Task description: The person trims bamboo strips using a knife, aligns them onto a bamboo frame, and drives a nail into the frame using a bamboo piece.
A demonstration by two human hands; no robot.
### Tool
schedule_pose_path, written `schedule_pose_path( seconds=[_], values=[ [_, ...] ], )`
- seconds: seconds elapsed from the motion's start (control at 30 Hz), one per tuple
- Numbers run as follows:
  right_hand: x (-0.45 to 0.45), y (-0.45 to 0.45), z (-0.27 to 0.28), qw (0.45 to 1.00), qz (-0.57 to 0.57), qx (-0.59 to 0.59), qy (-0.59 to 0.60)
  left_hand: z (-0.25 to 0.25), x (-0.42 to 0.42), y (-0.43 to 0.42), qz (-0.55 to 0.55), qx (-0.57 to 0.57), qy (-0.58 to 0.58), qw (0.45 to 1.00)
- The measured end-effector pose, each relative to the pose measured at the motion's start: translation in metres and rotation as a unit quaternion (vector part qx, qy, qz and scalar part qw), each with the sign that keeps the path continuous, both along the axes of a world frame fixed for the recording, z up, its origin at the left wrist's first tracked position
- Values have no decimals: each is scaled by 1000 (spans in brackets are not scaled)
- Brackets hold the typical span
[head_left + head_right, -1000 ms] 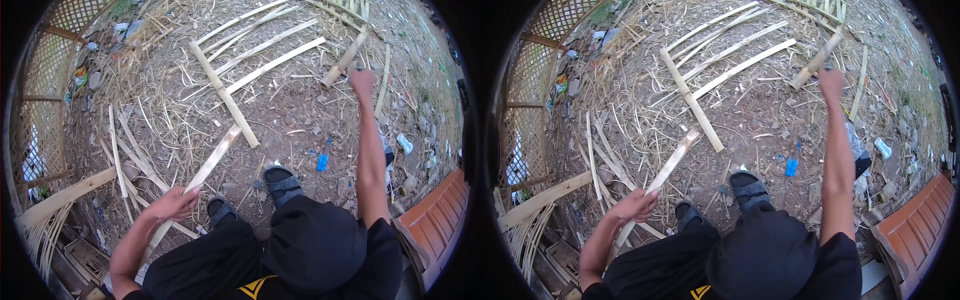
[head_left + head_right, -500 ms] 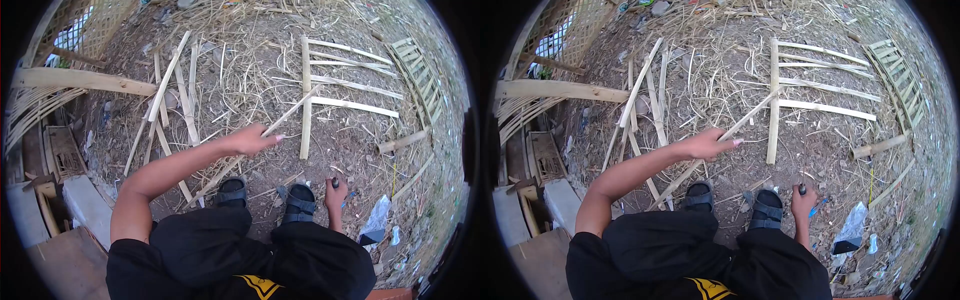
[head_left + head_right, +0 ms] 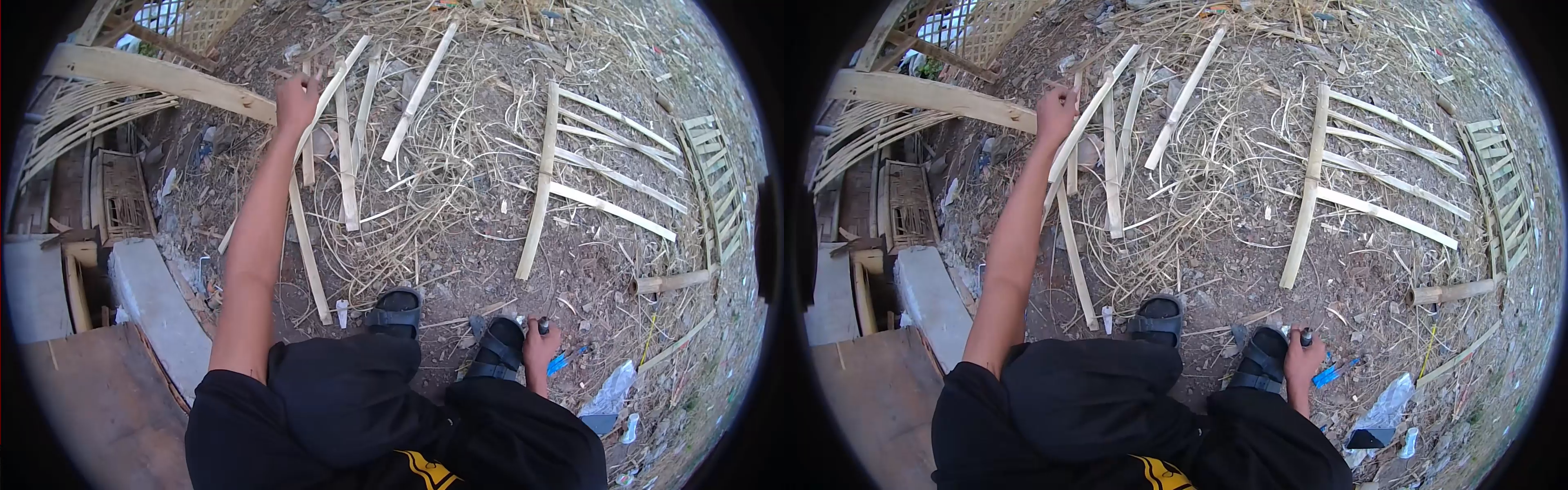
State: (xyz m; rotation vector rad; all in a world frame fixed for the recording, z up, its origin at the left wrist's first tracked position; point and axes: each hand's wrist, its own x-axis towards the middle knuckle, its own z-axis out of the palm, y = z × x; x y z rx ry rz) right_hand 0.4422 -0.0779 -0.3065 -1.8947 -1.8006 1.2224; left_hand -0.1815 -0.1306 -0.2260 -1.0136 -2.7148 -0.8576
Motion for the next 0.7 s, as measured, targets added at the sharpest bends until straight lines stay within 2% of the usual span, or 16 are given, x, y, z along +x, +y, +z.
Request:
schedule_pose_path(
  seconds=[0.03, 0.07, 0.13, 0.17, 0.23, 0.27, 0.33, 0.37, 0.4, 0.47, 0.5, 0.53, 0.6, 0.67, 0.7],
  values=[
    [-1, 0, -1, 1000, 4, -1, 2, -17, -3, -18, -42, 28, 60, 997],
    [-1, 1, -2, 1000, 13, -5, 2, -21, 0, -32, -38, 26, 63, 997],
    [-3, 1, -3, 1000, 25, -10, 2, -26, 13, -60, 46, -49, -23, 997],
    [-5, 2, -3, 1000, 25, -6, -1, -30, 17, -73, 49, -49, -21, 997],
    [-4, 1, -6, 1000, 26, -4, -4, -35, 24, -96, 137, -183, 14, 973],
    [-4, 2, -9, 1000, 25, -16, 1, -34, 27, -100, 139, -182, 15, 973],
    [-5, 4, -11, 999, 26, -28, 8, -30, 29, -105, 232, -343, -148, 898],
    [-8, 4, -7, 999, 42, -21, -17, -62, 5, -126, 227, -314, -217, 896],
    [-11, 5, -4, 997, 56, -14, -41, -55, 7, -125, 229, -313, -216, 896],
    [-13, 4, -1, 997, 62, -8, -46, -44, 15, -125, 171, -222, -322, 904],
    [-14, 4, 0, 997, 67, 0, -50, -44, 12, -125, 132, -196, -249, 939],
    [-14, 3, 1, 996, 66, 0, -52, -43, 13, -125, 131, -197, -250, 939],
    [-17, 3, 4, 994, 84, 35, -64, -9, 31, -110, 103, -40, -251, 962],
    [-19, 3, 5, 995, 78, 24, -62, 20, 34, -97, 112, -53, -248, 961],
    [-19, 3, 6, 995, 72, 14, -60, 34, 41, -88, 107, -6, -203, 973]
  ],
)
